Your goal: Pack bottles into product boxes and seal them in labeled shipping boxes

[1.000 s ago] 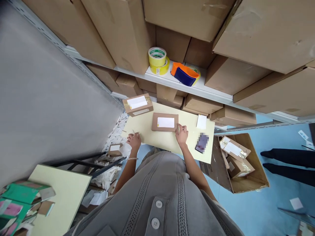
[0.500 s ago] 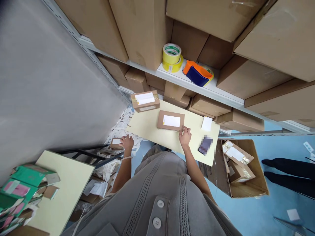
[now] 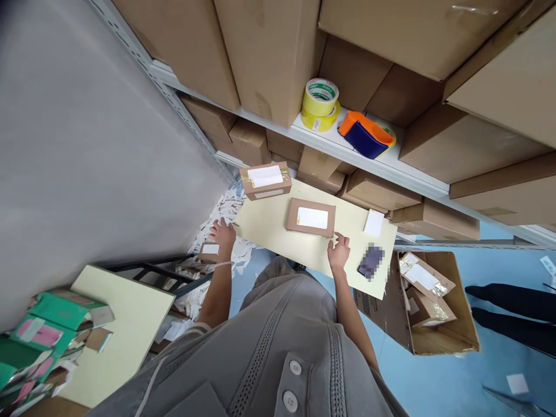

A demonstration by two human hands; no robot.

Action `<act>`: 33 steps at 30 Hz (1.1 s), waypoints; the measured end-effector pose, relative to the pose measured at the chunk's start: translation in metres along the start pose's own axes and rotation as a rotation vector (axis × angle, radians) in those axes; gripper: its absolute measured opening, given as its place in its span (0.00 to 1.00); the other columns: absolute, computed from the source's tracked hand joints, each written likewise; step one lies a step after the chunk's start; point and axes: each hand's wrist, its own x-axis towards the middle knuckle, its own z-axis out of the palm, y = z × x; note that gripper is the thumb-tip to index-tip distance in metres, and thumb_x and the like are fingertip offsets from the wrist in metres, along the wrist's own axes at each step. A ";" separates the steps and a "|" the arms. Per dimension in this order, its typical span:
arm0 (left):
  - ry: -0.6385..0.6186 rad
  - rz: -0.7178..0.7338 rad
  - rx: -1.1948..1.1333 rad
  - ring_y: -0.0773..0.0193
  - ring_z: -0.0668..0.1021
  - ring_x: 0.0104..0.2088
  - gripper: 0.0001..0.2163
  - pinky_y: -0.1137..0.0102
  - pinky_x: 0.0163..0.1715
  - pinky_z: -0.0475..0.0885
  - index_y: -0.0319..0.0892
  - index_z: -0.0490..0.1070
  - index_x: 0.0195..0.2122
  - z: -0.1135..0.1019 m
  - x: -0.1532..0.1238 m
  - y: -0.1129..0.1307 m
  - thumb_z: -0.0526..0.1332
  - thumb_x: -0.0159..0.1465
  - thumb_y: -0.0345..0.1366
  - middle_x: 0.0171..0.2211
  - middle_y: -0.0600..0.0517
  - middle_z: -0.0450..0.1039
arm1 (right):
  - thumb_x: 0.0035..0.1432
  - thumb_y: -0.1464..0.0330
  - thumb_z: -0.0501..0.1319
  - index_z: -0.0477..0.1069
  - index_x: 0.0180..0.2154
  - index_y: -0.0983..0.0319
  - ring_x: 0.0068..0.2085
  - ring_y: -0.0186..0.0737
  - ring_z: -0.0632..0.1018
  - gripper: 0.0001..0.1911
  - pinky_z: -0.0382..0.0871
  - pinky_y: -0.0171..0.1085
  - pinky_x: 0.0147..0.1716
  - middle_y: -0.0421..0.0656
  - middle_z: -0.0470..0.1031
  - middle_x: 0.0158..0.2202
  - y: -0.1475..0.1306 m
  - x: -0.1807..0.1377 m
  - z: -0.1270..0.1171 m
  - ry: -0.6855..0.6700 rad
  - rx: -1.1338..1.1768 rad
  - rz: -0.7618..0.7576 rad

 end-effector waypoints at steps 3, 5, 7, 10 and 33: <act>-0.011 0.045 -0.004 0.41 0.64 0.59 0.22 0.47 0.53 0.61 0.40 0.62 0.62 -0.003 0.013 0.017 0.48 0.68 0.37 0.63 0.35 0.58 | 0.57 0.65 0.52 0.67 0.50 0.60 0.33 0.39 0.71 0.19 0.65 0.45 0.43 0.46 0.66 0.42 -0.003 -0.002 -0.003 0.021 0.007 0.001; -0.016 0.063 -0.005 0.42 0.64 0.59 0.22 0.47 0.53 0.61 0.39 0.62 0.62 -0.004 0.019 0.026 0.48 0.68 0.37 0.64 0.35 0.58 | 0.57 0.64 0.53 0.67 0.50 0.60 0.32 0.39 0.71 0.19 0.65 0.45 0.43 0.45 0.66 0.42 -0.005 -0.002 -0.004 0.033 0.013 -0.005; -0.024 0.072 -0.013 0.42 0.64 0.59 0.22 0.48 0.54 0.61 0.39 0.62 0.62 -0.004 0.022 0.031 0.48 0.69 0.37 0.64 0.35 0.58 | 0.57 0.65 0.53 0.67 0.50 0.60 0.31 0.38 0.71 0.19 0.65 0.45 0.43 0.45 0.66 0.42 -0.008 -0.001 -0.004 0.041 0.018 -0.013; -0.032 0.066 -0.032 0.42 0.63 0.60 0.22 0.48 0.54 0.61 0.40 0.62 0.62 -0.006 0.023 0.033 0.47 0.69 0.36 0.67 0.38 0.54 | 0.57 0.64 0.53 0.67 0.50 0.60 0.31 0.38 0.71 0.20 0.66 0.45 0.43 0.45 0.66 0.41 -0.014 0.001 -0.002 0.044 0.025 -0.035; -0.312 0.584 -0.186 0.50 0.62 0.62 0.23 0.53 0.57 0.61 0.48 0.59 0.65 0.004 -0.072 0.131 0.48 0.69 0.41 0.68 0.46 0.53 | 0.58 0.61 0.52 0.67 0.52 0.60 0.40 0.45 0.75 0.22 0.68 0.48 0.47 0.51 0.67 0.48 -0.029 0.032 0.010 0.094 0.036 -0.042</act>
